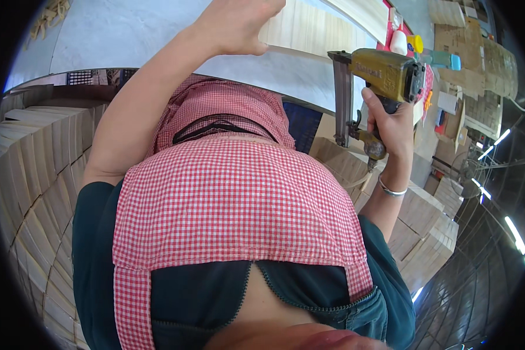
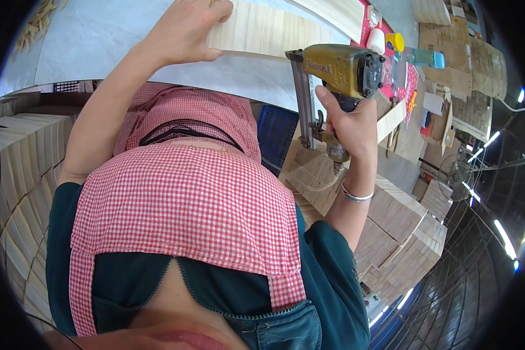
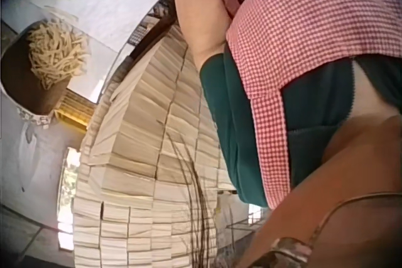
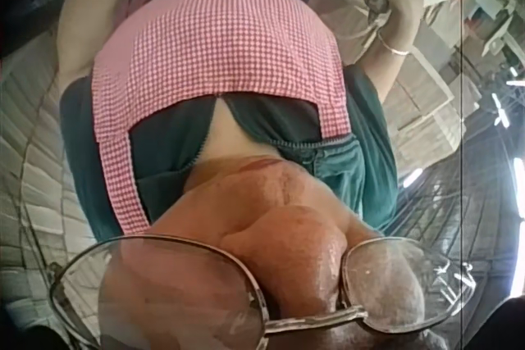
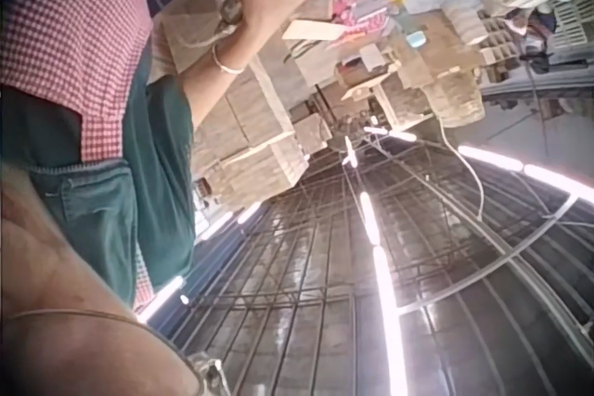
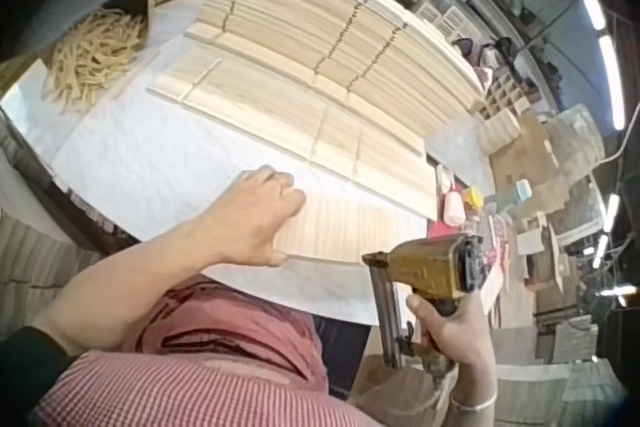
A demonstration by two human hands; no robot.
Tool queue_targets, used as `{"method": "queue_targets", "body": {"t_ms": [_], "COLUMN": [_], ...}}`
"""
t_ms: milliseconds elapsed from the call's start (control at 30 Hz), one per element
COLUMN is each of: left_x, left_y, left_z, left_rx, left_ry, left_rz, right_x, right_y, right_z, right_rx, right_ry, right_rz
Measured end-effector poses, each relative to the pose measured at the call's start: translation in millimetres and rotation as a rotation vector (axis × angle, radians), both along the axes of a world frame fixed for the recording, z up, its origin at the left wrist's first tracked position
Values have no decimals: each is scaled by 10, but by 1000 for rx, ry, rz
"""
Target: Assembling small wooden boxes using wood glue and a pneumatic nail gun.
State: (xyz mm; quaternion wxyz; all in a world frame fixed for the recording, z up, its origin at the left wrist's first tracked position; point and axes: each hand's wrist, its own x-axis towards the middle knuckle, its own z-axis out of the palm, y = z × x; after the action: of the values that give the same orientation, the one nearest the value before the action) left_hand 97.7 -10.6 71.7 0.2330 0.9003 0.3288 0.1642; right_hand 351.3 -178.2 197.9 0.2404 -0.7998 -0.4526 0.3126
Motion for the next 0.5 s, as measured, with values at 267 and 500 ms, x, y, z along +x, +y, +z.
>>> {"method": "queue_targets", "body": {"t_ms": [267, 500], "left_x": [-44, -28], "left_y": [-9, 11], "left_z": [3, -35], "left_rx": [-211, -209], "left_ry": [-153, -139], "left_rz": [-44, -24], "right_x": [-54, -171], "right_y": [-23, -67], "right_z": [-44, -60], "right_rx": [-23, -35], "right_ry": [15, 35], "right_rz": [7, -67]}}
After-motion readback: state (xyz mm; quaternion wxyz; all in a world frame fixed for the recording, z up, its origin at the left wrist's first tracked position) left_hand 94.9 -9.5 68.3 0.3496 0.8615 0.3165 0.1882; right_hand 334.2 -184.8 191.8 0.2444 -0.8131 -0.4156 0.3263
